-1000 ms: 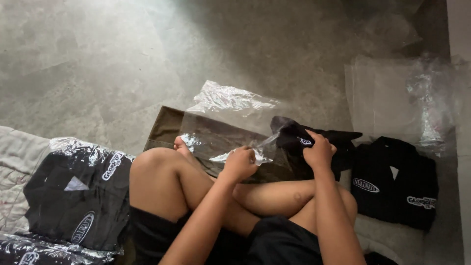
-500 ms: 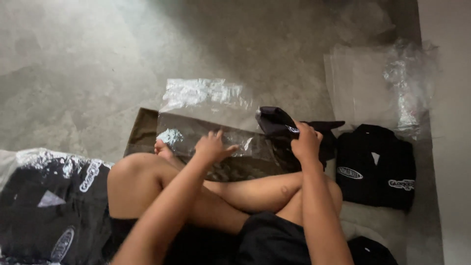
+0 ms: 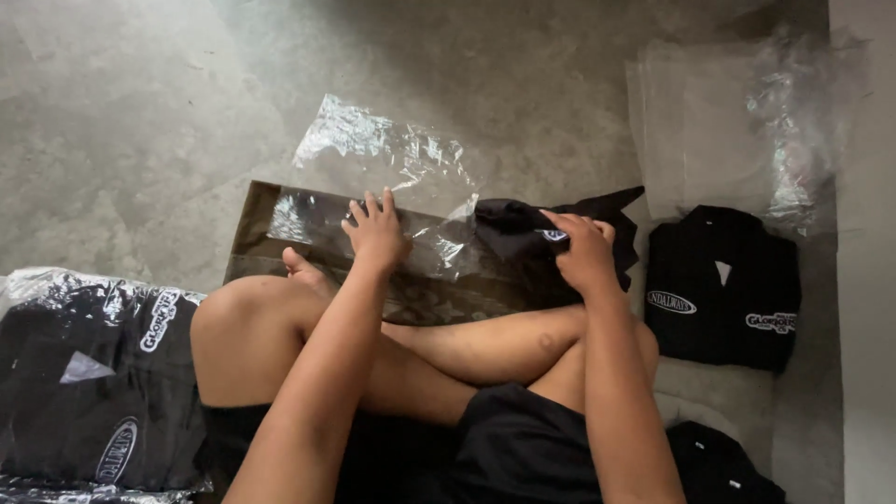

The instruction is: The person sits on the floor and folds a black polo shirt. They then place the folded shirt into a clear plastic bag, seal it, and set it aside on a nearby mattress.

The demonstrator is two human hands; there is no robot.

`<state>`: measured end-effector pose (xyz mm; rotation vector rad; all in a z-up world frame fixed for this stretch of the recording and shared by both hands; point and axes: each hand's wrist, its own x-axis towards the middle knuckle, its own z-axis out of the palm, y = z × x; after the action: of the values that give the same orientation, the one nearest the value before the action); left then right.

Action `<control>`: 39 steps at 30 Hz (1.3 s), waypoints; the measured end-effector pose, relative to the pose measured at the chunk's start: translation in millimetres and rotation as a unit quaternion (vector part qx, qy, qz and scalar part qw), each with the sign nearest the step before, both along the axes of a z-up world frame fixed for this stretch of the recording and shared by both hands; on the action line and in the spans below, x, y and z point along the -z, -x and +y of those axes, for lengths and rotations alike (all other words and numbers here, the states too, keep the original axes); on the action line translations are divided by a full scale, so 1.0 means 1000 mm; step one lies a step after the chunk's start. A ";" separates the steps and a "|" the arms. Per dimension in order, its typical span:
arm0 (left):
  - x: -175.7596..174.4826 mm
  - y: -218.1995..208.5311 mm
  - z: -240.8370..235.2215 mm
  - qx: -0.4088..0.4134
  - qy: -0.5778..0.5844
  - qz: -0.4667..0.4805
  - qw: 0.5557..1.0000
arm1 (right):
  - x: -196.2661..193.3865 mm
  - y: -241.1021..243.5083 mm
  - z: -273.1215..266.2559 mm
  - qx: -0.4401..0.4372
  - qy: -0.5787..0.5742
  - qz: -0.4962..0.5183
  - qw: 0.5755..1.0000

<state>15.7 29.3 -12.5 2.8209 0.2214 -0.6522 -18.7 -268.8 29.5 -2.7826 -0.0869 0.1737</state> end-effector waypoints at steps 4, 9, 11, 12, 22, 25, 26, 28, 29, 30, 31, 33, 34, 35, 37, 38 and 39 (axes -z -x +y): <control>-0.015 0.009 -0.017 0.042 -0.011 -0.067 0.997 | 0.003 -0.005 -0.005 0.007 0.005 -0.004 1.000; -0.028 0.030 -0.050 0.189 0.119 -0.147 0.964 | -0.012 -0.004 0.008 -0.018 0.041 -0.048 0.998; -0.028 0.034 -0.051 0.167 0.108 -0.117 0.973 | 0.001 -0.002 0.010 -0.041 0.064 -0.056 0.996; -0.029 0.036 -0.051 0.146 0.095 -0.086 0.981 | 0.007 -0.001 0.011 -0.063 0.085 -0.063 0.992; 0.041 0.022 -0.034 0.076 -0.047 -0.095 0.991 | 0.005 0.001 0.015 -0.095 0.016 0.005 0.995; 0.056 0.018 -0.032 0.057 -0.062 -0.127 0.988 | 0.014 -0.003 0.022 -0.085 0.044 0.061 0.994; 0.053 0.017 -0.031 0.063 -0.067 -0.143 0.986 | 0.006 -0.002 0.029 -0.080 0.060 0.055 0.994; 0.050 0.016 -0.031 0.068 -0.070 -0.159 0.982 | -0.003 -0.001 0.037 -0.074 0.077 0.047 0.993; 0.051 0.015 -0.031 0.052 -0.058 -0.146 0.986 | -0.004 0.000 0.039 -0.078 0.111 0.065 0.989; 0.052 0.015 -0.030 0.036 -0.047 -0.132 0.989 | -0.004 0.000 0.042 -0.084 0.145 0.083 0.982; 0.047 0.016 -0.030 0.035 -0.047 -0.132 0.989 | -0.007 0.001 0.045 -0.084 0.146 0.082 0.982; 0.037 0.018 -0.031 -0.013 -0.005 -0.127 0.992 | -0.012 0.004 0.049 -0.087 0.156 0.074 0.981; 0.036 0.018 -0.031 -0.012 -0.005 -0.128 0.992 | -0.006 0.002 0.044 -0.086 0.156 0.073 0.981; 0.036 0.017 -0.030 -0.014 0.002 -0.127 0.992 | 0.000 0.001 0.039 -0.087 0.127 0.046 0.987; 0.031 0.020 -0.028 -0.015 0.009 -0.127 0.992 | 0.010 -0.001 0.027 -0.087 0.096 0.017 0.991; 0.026 0.021 -0.027 -0.005 0.016 -0.115 0.993 | 0.014 -0.003 0.021 -0.082 0.082 0.001 0.993; 0.022 0.022 -0.025 0.005 0.024 -0.102 0.994 | 0.018 -0.005 0.016 -0.077 0.069 -0.015 0.995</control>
<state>-6.4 4.5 -34.2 2.8182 0.1515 -0.3622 -13.3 -253.3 11.1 -2.9165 -0.3083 0.1812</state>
